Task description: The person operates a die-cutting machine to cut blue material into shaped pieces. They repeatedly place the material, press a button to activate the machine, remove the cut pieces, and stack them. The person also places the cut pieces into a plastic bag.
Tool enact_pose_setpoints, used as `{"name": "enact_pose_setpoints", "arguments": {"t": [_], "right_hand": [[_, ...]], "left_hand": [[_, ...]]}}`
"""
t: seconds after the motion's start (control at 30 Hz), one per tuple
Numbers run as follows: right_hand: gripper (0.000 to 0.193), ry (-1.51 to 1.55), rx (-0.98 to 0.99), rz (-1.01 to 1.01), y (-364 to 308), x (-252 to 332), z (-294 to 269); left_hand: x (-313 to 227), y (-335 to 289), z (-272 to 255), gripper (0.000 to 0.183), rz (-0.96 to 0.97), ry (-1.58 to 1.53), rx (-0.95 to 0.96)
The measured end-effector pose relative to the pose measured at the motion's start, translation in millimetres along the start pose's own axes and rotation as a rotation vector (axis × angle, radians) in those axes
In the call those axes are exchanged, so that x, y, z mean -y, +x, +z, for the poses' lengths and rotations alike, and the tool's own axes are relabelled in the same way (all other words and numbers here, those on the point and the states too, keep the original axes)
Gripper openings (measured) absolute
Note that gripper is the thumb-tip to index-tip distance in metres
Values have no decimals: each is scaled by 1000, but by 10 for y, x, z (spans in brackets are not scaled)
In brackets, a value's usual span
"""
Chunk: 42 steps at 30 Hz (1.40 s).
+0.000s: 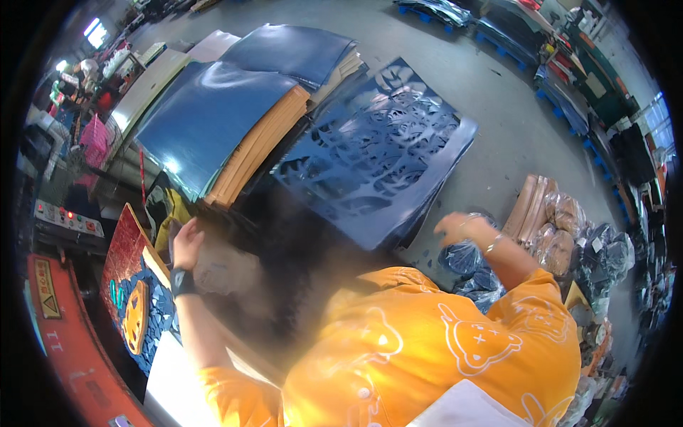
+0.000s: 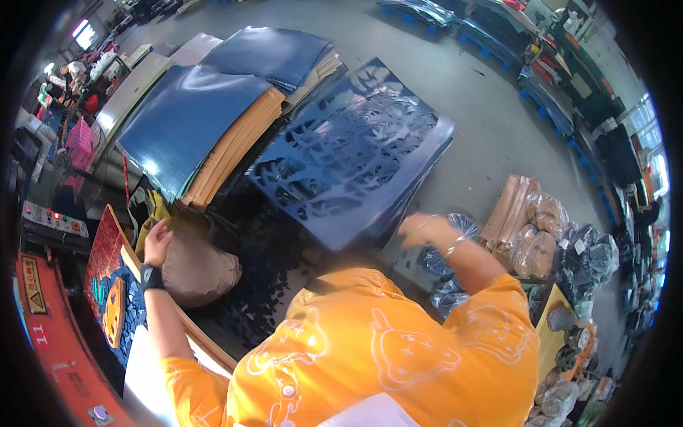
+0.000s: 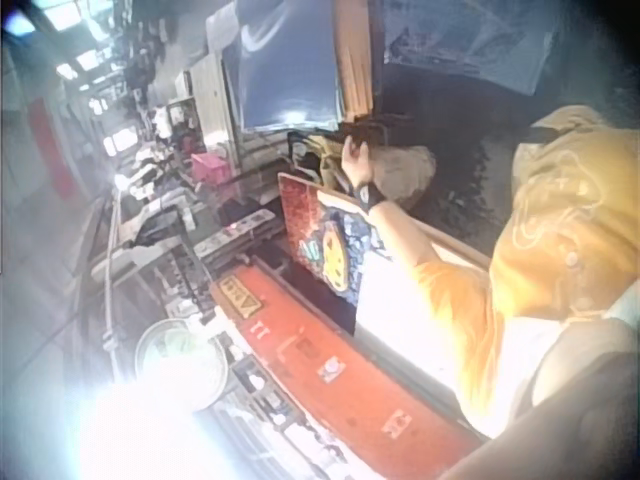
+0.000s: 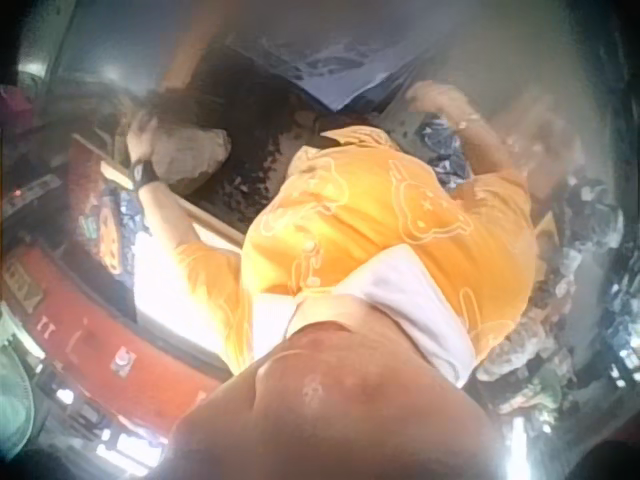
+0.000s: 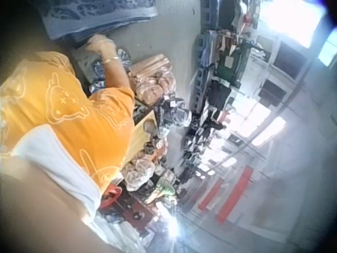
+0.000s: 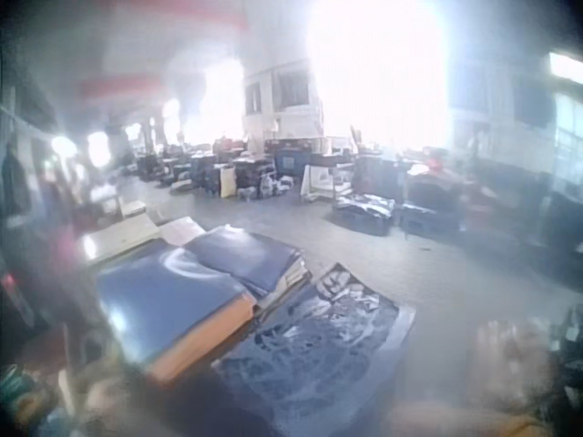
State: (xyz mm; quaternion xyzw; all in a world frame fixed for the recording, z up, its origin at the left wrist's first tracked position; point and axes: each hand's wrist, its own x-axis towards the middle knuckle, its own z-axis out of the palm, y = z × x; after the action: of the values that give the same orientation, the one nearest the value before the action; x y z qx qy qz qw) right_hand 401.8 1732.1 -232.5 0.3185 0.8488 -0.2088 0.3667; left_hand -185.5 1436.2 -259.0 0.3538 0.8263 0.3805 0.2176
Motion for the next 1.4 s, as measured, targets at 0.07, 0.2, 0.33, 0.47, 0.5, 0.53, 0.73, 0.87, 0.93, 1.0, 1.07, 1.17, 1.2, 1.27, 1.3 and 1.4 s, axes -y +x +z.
{"name": "enact_pose_setpoints", "arguments": {"t": [0.07, 0.2, 0.33, 0.47, 0.5, 0.53, 0.73, 0.87, 0.93, 1.0, 1.07, 1.17, 1.2, 1.27, 1.3, 1.4], "right_hand": [[42, 17, 51, -178, 243, 382, 10], [34, -53, -240, -629, 765, 1344, -400], [32, -83, -185, -1303, 900, 2536, -694], [27, -37, 228, -1558, 646, 3382, -507], [27, -38, 296, -1572, 547, 3556, -394], [25, -74, 316, -1641, 426, 3719, -274], [19, -72, 669, -1939, -787, 4610, 503], [27, -318, 864, -2110, -1948, 4725, 1356], [32, -441, 926, -2175, -2532, 4713, 1952], [41, -495, 911, -2150, -3098, 4708, 2674], [50, -489, 569, -2255, -3570, 4718, 3342], [59, -633, 294, -2091, -4091, 4684, 4148], [60, -791, 251, -1967, -4199, 4665, 4305], [61, -881, 34, -2075, -4274, 4560, 4441], [61, -871, 47, -2064, -4289, 4500, 4477], [62, -672, 83, -2132, -4294, 4379, 4503]], "left_hand": [[35, -505, -316, 49, -28, -4, -61], [-370, -2166, -650, 46, -113, -143, -337], [-1010, -4685, 40, 38, -246, 52, -955], [-2154, -6461, 2043, 30, -637, -49, -1786], [-2544, -6699, 2621, 30, -824, -71, -2003], [-2868, -6851, 3142, 30, -882, -81, -2185], [-4003, -7014, 5154, 33, -1165, -61, -2938], [-3920, -7615, 5115, 32, -962, 48, -2832], [-3816, -8139, 4915, 32, -866, 147, -2660], [-3653, -8711, 4630, 30, -811, 220, -2544], [-3420, -9270, 4238, 28, -749, 174, -2370], [-2952, -9876, 3585, 34, -762, -19, -2068], [-2774, -9986, 3394, 36, -818, 72, -1970], [-2419, -10165, 3057, 43, -911, 256, -1723], [-2239, -10220, 2919, 47, -898, 259, -1619], [-1894, -10266, 2683, 55, -902, 132, -1279]]}}
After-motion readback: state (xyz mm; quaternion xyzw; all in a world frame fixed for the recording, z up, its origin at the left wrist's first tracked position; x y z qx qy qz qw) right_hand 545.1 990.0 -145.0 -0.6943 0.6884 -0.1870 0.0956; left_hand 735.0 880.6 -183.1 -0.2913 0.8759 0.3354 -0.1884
